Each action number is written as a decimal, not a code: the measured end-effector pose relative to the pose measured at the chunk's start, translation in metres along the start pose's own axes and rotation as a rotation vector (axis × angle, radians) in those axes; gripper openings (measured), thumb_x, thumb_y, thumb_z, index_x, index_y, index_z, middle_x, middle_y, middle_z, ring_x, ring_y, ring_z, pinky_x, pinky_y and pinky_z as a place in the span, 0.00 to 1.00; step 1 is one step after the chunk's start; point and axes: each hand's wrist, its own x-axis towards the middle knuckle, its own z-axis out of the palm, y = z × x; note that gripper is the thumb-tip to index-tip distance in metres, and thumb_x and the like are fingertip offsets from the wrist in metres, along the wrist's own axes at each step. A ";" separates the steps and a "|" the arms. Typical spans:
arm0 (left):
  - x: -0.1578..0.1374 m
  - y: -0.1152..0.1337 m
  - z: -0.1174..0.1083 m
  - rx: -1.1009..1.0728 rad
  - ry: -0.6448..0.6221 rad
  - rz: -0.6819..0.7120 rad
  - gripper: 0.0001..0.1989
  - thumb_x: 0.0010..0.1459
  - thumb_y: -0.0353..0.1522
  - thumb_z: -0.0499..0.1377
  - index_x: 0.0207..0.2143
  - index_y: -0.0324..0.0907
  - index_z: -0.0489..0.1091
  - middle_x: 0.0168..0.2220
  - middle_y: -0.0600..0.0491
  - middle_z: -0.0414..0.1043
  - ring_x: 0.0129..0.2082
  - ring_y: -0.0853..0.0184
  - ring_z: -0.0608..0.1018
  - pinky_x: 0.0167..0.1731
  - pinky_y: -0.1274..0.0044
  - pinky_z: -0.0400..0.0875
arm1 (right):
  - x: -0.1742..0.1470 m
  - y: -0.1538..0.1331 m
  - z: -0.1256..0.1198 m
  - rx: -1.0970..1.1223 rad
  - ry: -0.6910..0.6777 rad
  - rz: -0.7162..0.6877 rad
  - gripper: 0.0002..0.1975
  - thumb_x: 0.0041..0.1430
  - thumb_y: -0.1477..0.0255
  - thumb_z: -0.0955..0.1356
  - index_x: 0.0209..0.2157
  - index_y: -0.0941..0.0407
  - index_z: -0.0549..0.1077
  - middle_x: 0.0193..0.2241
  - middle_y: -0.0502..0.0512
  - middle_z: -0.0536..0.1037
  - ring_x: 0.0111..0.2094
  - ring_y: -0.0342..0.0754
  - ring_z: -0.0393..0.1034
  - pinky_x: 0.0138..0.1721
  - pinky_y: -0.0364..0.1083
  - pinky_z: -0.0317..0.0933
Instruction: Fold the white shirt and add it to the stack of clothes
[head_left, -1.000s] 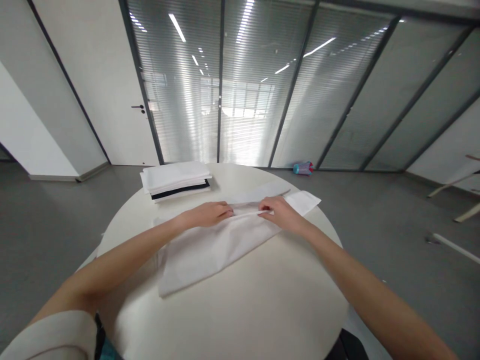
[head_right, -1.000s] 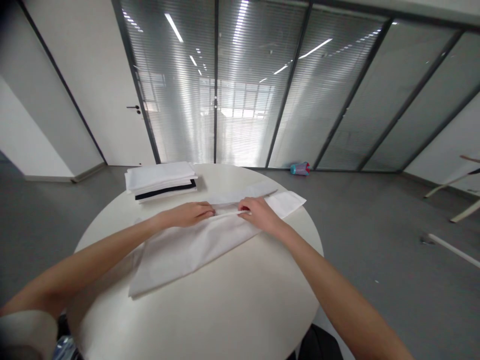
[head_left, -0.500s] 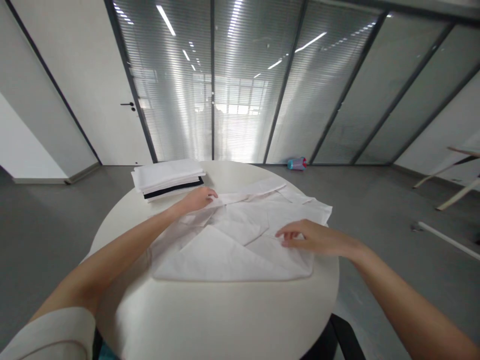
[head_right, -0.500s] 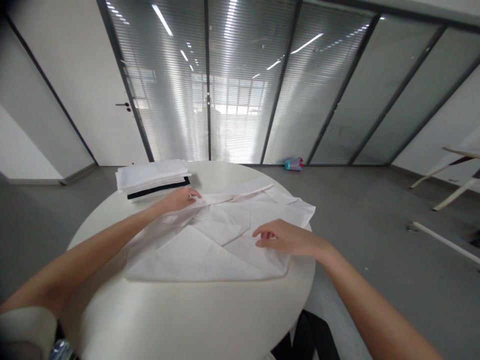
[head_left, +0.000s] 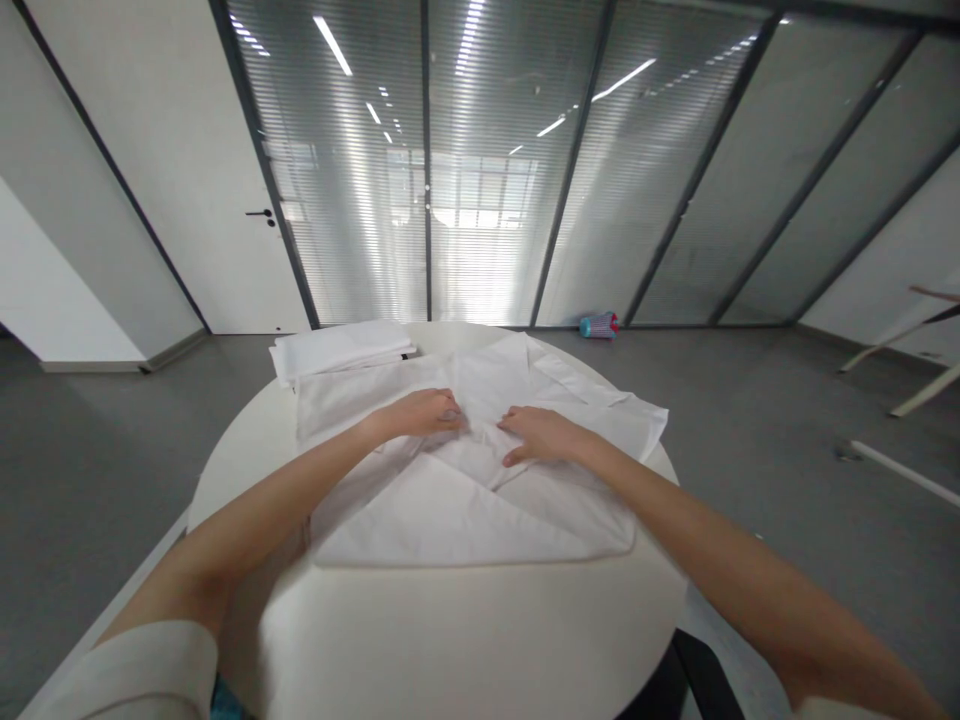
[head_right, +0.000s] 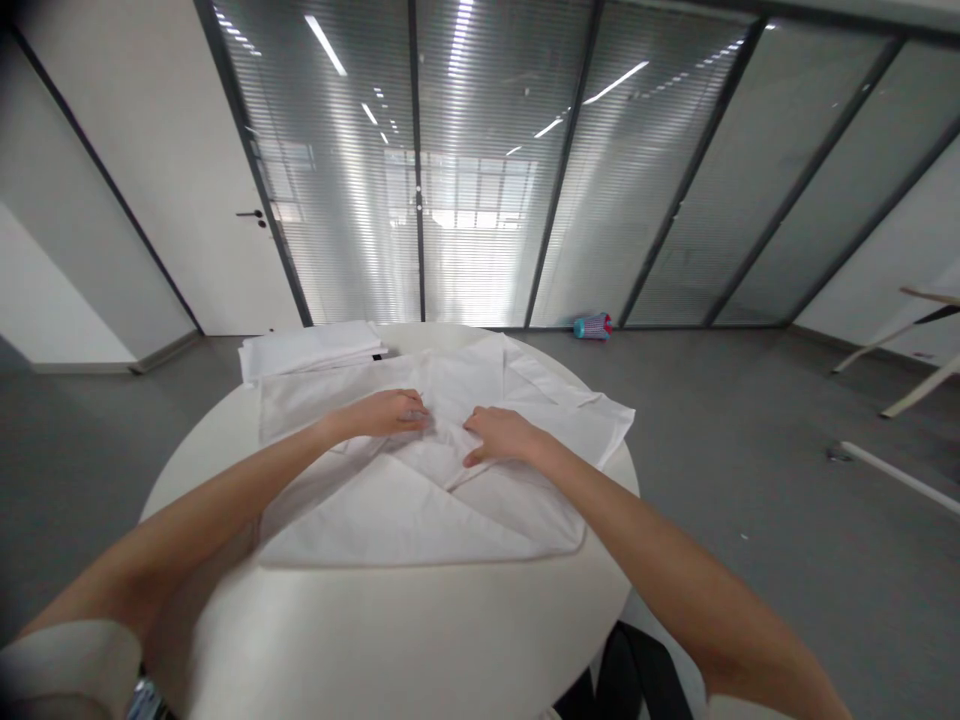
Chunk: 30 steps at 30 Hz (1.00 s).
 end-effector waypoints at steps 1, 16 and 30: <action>0.000 0.000 0.001 -0.056 -0.025 -0.001 0.15 0.67 0.41 0.53 0.42 0.45 0.78 0.44 0.48 0.77 0.45 0.62 0.78 0.48 0.75 0.69 | 0.000 -0.001 0.002 -0.004 0.014 0.006 0.20 0.54 0.60 0.75 0.45 0.56 0.78 0.46 0.64 0.77 0.47 0.59 0.74 0.41 0.47 0.64; -0.011 0.010 -0.022 -0.232 -0.123 -0.134 0.51 0.50 0.51 0.65 0.70 0.42 0.49 0.64 0.40 0.64 0.57 0.57 0.74 0.54 0.73 0.67 | 0.004 -0.001 0.001 0.255 0.373 0.247 0.06 0.67 0.73 0.63 0.38 0.56 0.71 0.39 0.59 0.79 0.42 0.52 0.73 0.41 0.46 0.61; -0.019 0.023 -0.059 -0.110 0.395 -0.261 0.45 0.53 0.22 0.55 0.71 0.54 0.44 0.52 0.48 0.64 0.47 0.59 0.76 0.51 0.65 0.70 | 0.025 0.022 -0.123 1.100 1.233 -0.133 0.14 0.60 0.58 0.68 0.32 0.53 0.67 0.28 0.48 0.72 0.33 0.46 0.73 0.33 0.45 0.67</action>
